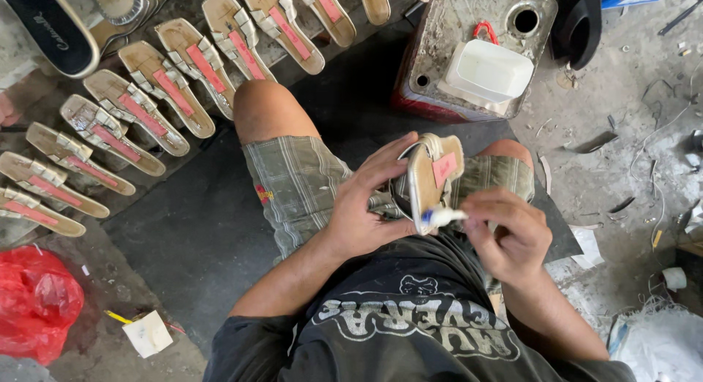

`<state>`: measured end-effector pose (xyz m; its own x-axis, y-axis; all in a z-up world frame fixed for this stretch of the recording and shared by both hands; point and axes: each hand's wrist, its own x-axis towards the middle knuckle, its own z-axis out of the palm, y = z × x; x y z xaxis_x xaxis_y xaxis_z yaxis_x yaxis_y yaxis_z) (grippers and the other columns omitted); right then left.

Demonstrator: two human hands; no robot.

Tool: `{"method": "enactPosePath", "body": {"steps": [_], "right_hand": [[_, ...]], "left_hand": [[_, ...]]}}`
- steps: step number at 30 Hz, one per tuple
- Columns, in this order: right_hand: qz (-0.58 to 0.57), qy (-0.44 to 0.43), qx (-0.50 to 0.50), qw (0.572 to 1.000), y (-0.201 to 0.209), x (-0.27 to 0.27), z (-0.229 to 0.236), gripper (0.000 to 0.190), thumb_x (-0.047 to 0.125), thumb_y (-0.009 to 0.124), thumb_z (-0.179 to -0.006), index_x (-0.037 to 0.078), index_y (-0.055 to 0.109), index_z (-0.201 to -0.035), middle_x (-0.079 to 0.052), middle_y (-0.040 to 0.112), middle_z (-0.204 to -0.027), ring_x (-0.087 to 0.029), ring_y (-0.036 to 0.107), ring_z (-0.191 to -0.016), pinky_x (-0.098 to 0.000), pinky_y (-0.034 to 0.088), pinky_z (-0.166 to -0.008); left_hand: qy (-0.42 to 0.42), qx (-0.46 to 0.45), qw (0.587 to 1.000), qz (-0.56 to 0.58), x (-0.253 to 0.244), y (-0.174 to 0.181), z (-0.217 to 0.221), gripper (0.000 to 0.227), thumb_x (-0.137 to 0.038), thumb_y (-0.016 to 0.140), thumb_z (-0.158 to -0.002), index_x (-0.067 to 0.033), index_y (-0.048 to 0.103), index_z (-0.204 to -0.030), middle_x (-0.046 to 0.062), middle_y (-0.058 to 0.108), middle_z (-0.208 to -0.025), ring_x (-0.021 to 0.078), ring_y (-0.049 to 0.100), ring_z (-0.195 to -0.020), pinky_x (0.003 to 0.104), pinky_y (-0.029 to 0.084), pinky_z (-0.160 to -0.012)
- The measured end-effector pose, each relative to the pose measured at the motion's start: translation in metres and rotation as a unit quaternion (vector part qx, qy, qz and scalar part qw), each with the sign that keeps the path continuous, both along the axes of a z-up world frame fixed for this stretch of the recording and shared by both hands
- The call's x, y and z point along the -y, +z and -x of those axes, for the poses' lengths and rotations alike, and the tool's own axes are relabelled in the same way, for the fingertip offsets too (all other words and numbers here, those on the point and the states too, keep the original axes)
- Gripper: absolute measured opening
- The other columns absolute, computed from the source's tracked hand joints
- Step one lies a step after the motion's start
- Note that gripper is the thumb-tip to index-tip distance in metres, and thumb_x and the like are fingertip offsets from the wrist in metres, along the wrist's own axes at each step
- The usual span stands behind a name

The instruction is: The person scrubs the insoles of several beige slippers with pink straps using a toothbrush dipped in a white liquid from a plastic container. After scrubbing each slipper, they place it on a nearby shelf and pick up the next one to repeat the process.

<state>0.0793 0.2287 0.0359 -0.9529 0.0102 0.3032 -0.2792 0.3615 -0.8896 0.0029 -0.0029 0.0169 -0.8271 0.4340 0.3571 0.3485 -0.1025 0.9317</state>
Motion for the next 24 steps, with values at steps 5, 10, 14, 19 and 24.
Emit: {"method": "enactPosePath", "body": {"steps": [5,10,14,19,24], "right_hand": [[-0.011,0.002,-0.012,1.0,0.001,-0.001,0.002,0.015,-0.007,0.069,-0.091,-0.002,0.067,-0.104,-0.016,0.072,-0.098,-0.02,0.07,-0.082,-0.0258,0.054,-0.067],[-0.024,0.015,-0.036,0.999,0.005,-0.002,0.005,0.015,-0.007,0.071,-0.091,-0.001,0.067,-0.104,-0.016,0.071,-0.098,-0.021,0.071,-0.085,-0.0275,0.056,-0.07],[-0.041,0.002,-0.037,0.998,0.006,-0.007,0.008,0.015,-0.006,0.071,-0.09,-0.001,0.067,-0.103,-0.017,0.071,-0.099,-0.021,0.072,-0.084,-0.0263,0.056,-0.067],[-0.069,0.017,-0.074,0.995,0.01,-0.011,0.015,0.014,-0.006,0.072,-0.09,-0.001,0.067,-0.102,-0.016,0.071,-0.097,-0.021,0.073,-0.084,-0.0263,0.058,-0.067],[-0.088,0.014,-0.081,0.993,0.016,-0.014,0.019,0.015,-0.006,0.07,-0.089,0.0,0.067,-0.102,-0.016,0.072,-0.097,-0.022,0.072,-0.085,-0.0271,0.057,-0.068]], "left_hand": [[-0.042,0.125,0.991,-0.001,-0.002,0.008,-0.004,0.083,-0.021,0.096,-0.078,-0.0119,0.05,-0.147,0.017,0.043,-0.165,0.0304,0.05,-0.152,0.043,0.051,-0.119],[-0.074,0.219,0.971,-0.055,-0.001,0.012,-0.011,0.092,-0.021,0.095,-0.079,-0.0065,0.044,-0.154,0.016,0.041,-0.17,0.0272,0.048,-0.155,0.043,0.052,-0.123],[-0.099,0.273,0.955,-0.066,-0.004,0.009,-0.018,0.1,-0.022,0.095,-0.077,-0.0044,0.04,-0.158,0.016,0.047,-0.164,0.0276,0.051,-0.151,0.044,0.051,-0.123],[-0.137,0.321,0.932,-0.099,-0.004,0.008,-0.02,0.104,-0.022,0.095,-0.077,-0.0047,0.035,-0.161,0.016,0.045,-0.165,0.0269,0.047,-0.154,0.044,0.049,-0.123],[-0.173,0.381,0.903,-0.095,-0.005,0.01,-0.021,0.108,-0.023,0.094,-0.074,-0.0049,0.033,-0.161,0.016,0.049,-0.161,0.0261,0.048,-0.151,0.045,0.051,-0.119]]}}
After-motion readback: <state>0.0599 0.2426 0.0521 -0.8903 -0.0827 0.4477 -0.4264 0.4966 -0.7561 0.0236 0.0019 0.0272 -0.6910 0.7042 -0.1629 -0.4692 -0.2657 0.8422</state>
